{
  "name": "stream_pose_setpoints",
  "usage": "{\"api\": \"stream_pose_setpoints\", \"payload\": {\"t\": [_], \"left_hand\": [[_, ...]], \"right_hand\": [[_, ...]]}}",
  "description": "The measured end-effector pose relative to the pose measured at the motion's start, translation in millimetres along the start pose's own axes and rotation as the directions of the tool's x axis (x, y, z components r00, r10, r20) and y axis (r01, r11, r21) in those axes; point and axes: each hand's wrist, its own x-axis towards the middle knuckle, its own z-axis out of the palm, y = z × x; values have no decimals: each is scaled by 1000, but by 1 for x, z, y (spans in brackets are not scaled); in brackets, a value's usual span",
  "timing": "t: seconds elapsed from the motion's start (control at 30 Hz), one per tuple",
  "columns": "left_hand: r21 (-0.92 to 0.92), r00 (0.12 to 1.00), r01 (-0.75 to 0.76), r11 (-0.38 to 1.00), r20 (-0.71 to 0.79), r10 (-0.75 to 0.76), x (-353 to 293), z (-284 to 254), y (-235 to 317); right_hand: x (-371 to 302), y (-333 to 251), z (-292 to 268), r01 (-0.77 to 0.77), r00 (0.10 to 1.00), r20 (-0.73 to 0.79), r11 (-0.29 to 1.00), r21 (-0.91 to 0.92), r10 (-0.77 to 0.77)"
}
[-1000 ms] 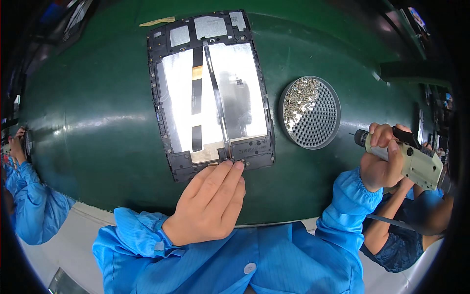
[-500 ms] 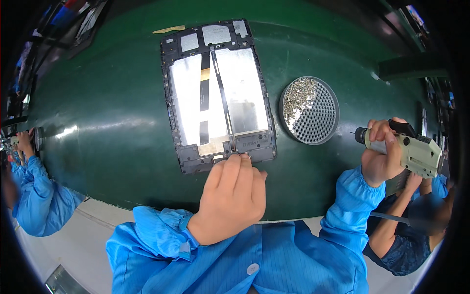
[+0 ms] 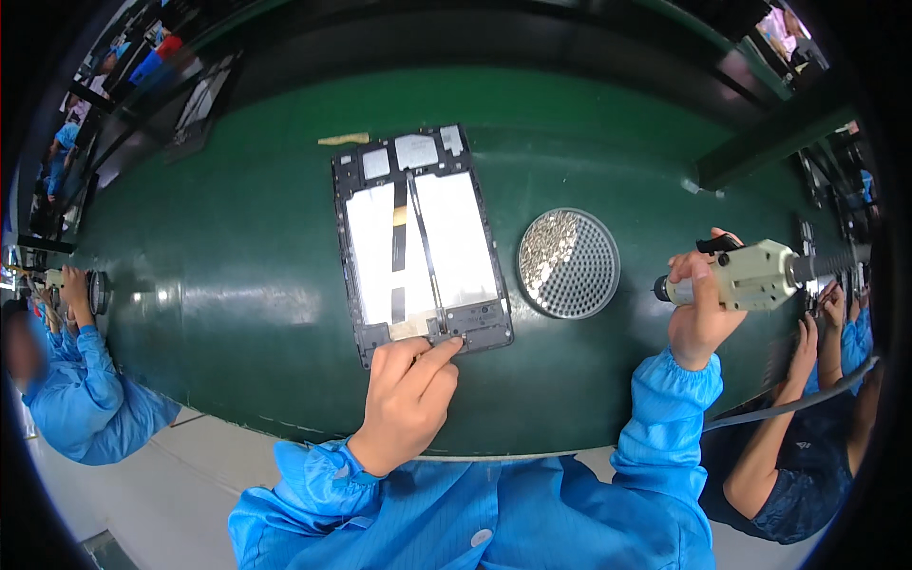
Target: Assembling tablet components on a factory conveyor line.
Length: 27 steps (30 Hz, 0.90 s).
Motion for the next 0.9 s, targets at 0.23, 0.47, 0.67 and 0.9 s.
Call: {"api": "stream_pose_setpoints", "payload": {"t": [0.23,0.47,0.67,0.9], "left_hand": [[-26,987,-35,999,-158,30,83,22,-85],[91,972,-31,995,-231,51,184,52,-193],[198,971,-31,980,-225,76,179,42,-185],[-394,977,-209,895,-129,171,126,0,-51]], "right_hand": [[11,5,-2,7,995,-98,996,-92,-16],[29,27,-35,111,911,-298,868,-484,-283],[14,0,-14,7,972,-206,884,-467,-117],[-52,-54,60,-720,650,685,554,418,327]]}}
